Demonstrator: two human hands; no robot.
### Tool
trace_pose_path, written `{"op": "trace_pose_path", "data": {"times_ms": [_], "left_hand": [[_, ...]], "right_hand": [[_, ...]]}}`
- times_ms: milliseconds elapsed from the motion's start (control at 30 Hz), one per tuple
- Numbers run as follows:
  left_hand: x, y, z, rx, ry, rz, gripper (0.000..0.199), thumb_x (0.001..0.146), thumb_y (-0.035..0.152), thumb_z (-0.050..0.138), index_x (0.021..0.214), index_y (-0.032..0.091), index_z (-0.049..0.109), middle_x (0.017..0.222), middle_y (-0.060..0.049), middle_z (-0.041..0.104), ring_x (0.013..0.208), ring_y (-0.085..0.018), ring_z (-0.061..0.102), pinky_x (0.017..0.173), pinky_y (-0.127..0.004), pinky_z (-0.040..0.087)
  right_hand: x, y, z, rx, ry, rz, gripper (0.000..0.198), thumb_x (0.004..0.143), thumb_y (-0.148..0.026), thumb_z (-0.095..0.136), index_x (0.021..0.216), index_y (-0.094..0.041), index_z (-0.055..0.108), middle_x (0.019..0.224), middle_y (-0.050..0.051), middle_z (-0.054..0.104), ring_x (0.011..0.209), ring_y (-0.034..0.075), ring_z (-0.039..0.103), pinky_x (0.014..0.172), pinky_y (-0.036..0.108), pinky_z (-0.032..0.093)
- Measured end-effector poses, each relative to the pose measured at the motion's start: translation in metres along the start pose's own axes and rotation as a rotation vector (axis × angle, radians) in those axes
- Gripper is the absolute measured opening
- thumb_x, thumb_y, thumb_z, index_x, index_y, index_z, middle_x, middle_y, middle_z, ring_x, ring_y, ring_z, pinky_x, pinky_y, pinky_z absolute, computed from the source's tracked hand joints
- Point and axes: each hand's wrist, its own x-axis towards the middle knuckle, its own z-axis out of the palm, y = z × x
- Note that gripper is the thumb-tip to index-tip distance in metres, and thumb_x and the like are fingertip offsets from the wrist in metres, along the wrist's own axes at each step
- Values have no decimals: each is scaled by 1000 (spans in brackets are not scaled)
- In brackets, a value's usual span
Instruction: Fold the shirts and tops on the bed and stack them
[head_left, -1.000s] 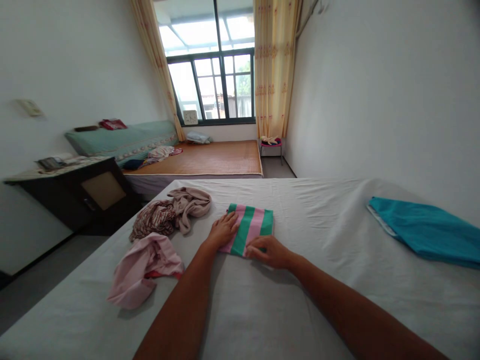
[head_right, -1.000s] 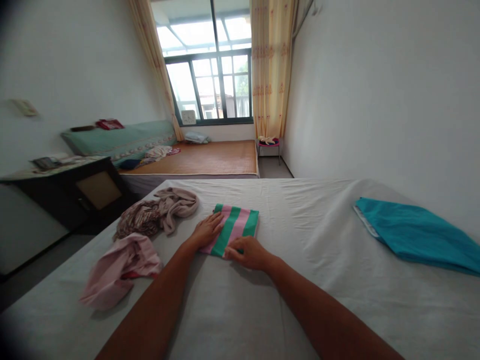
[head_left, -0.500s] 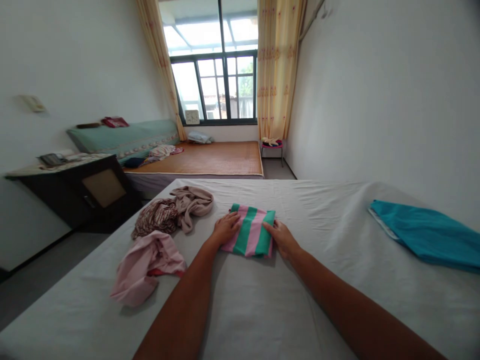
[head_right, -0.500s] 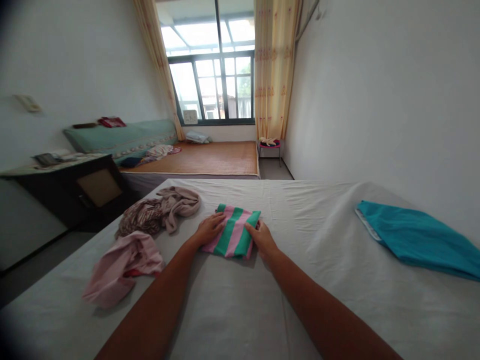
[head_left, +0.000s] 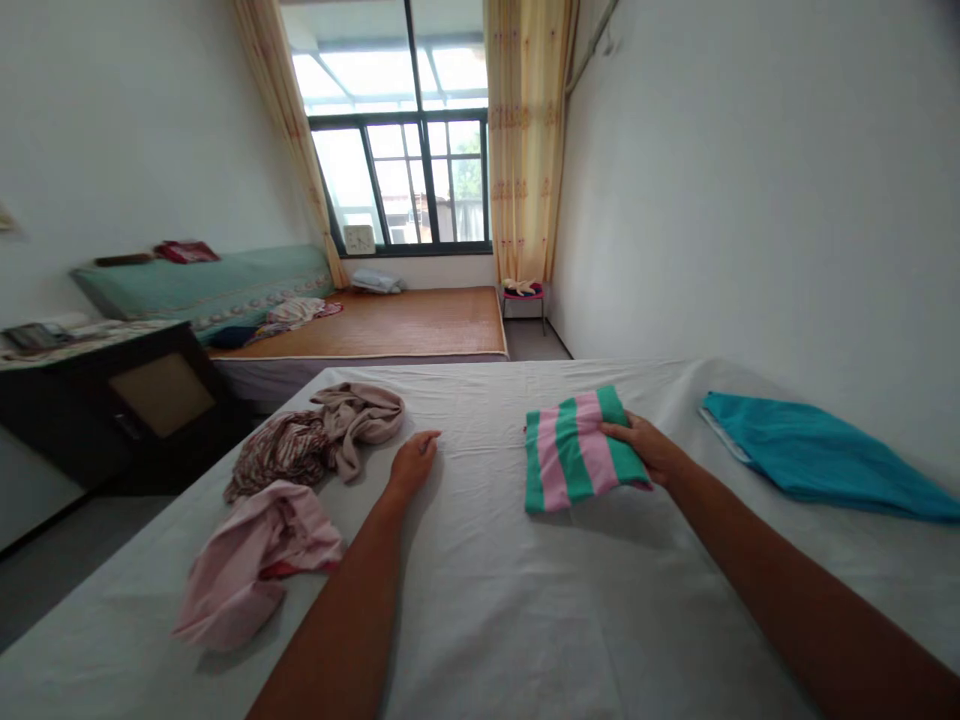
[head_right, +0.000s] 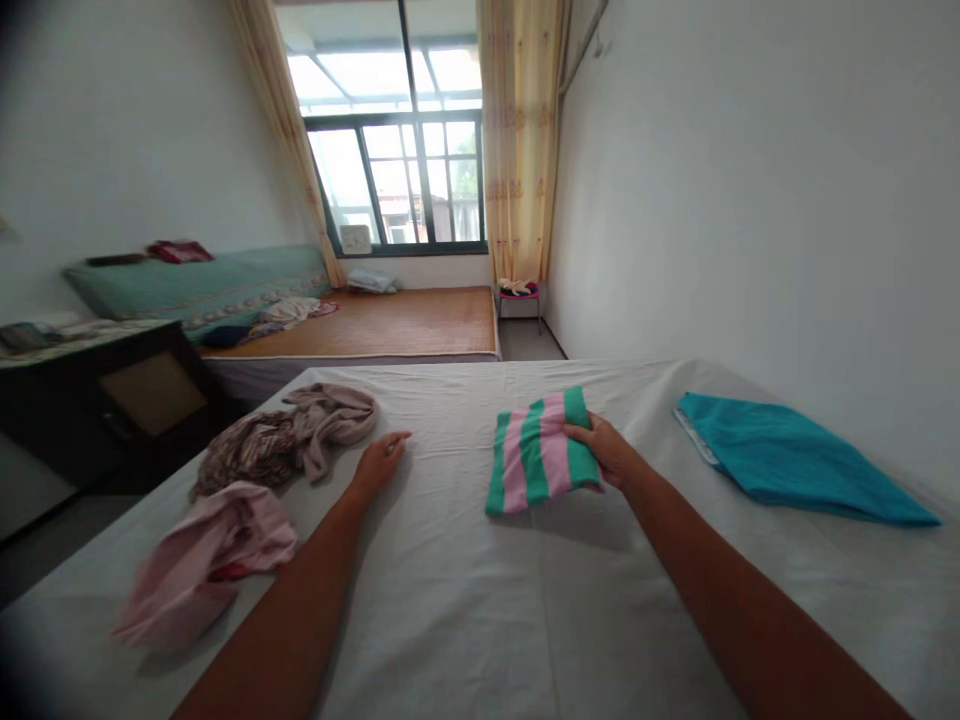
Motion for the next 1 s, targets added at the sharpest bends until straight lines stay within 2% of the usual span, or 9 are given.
{"op": "trace_pose_path", "data": {"times_ms": [100, 267, 400, 533, 600, 667, 733, 867, 1000], "left_hand": [[-1, 1, 7, 129, -49, 111, 34, 87, 25, 44, 108, 18, 69, 116, -7, 69, 112, -22, 61, 102, -36, 45], [-1, -1, 12, 242, -73, 239, 35, 88, 30, 42, 108, 21, 68, 120, -6, 67, 115, -22, 58, 103, -39, 43], [1, -6, 13, 260, -91, 259, 39, 88, 34, 40, 111, 19, 67, 122, -6, 66, 116, -22, 57, 104, -38, 43], [2, -7, 14, 268, -92, 258, 42, 88, 36, 38, 112, 18, 67, 123, -7, 65, 116, -23, 57, 104, -39, 43], [2, -6, 14, 271, -90, 262, 41, 88, 36, 39, 113, 19, 67, 122, -6, 66, 116, -23, 57, 104, -39, 43], [2, -6, 14, 276, -96, 261, 41, 87, 36, 39, 113, 20, 67, 122, -6, 66, 116, -23, 57, 104, -39, 43], [2, -6, 14, 281, -101, 257, 41, 87, 35, 39, 114, 20, 67, 123, -6, 65, 116, -22, 57, 104, -39, 43], [2, -8, 14, 291, -101, 250, 39, 88, 33, 40, 114, 21, 66, 125, -5, 64, 117, -22, 56, 104, -38, 43], [1, -9, 15, 291, -101, 259, 38, 88, 31, 41, 115, 21, 66, 125, -5, 64, 118, -22, 56, 104, -38, 42]], "right_hand": [[-17, -8, -40, 42, 29, 0, 41, 73, -23, 72, 112, -19, 61, 109, 8, 73, 94, 26, 71, 81, 36, 60], [-17, -6, -60, 9, 92, -43, 41, 70, -22, 73, 109, -19, 61, 100, 6, 74, 85, 23, 71, 76, 35, 60], [6, -47, -94, 60, 315, -339, 43, 67, -21, 73, 108, -22, 60, 97, 1, 72, 82, 17, 68, 75, 30, 58], [17, -82, -169, 153, 686, -633, 38, 68, -18, 69, 103, -24, 55, 94, -4, 66, 75, 10, 63, 71, 24, 55], [10, -76, -208, 172, 876, -597, 32, 71, -15, 64, 101, -23, 53, 94, -2, 63, 74, 9, 61, 68, 22, 53], [-5, -55, -238, 159, 1071, -418, 26, 71, -12, 61, 94, -22, 53, 93, -1, 61, 73, 9, 60, 65, 22, 52], [-24, -28, -255, 165, 1138, -321, 25, 66, -7, 59, 85, -20, 51, 92, 1, 60, 74, 11, 60, 64, 24, 54], [-53, 14, -258, 159, 1185, -225, 21, 63, -12, 60, 78, -21, 48, 87, 2, 58, 74, 14, 61, 57, 25, 55], [-57, 29, -239, 84, 1165, -242, 20, 61, -19, 62, 77, -20, 50, 85, 1, 60, 74, 14, 61, 53, 20, 52]]}}
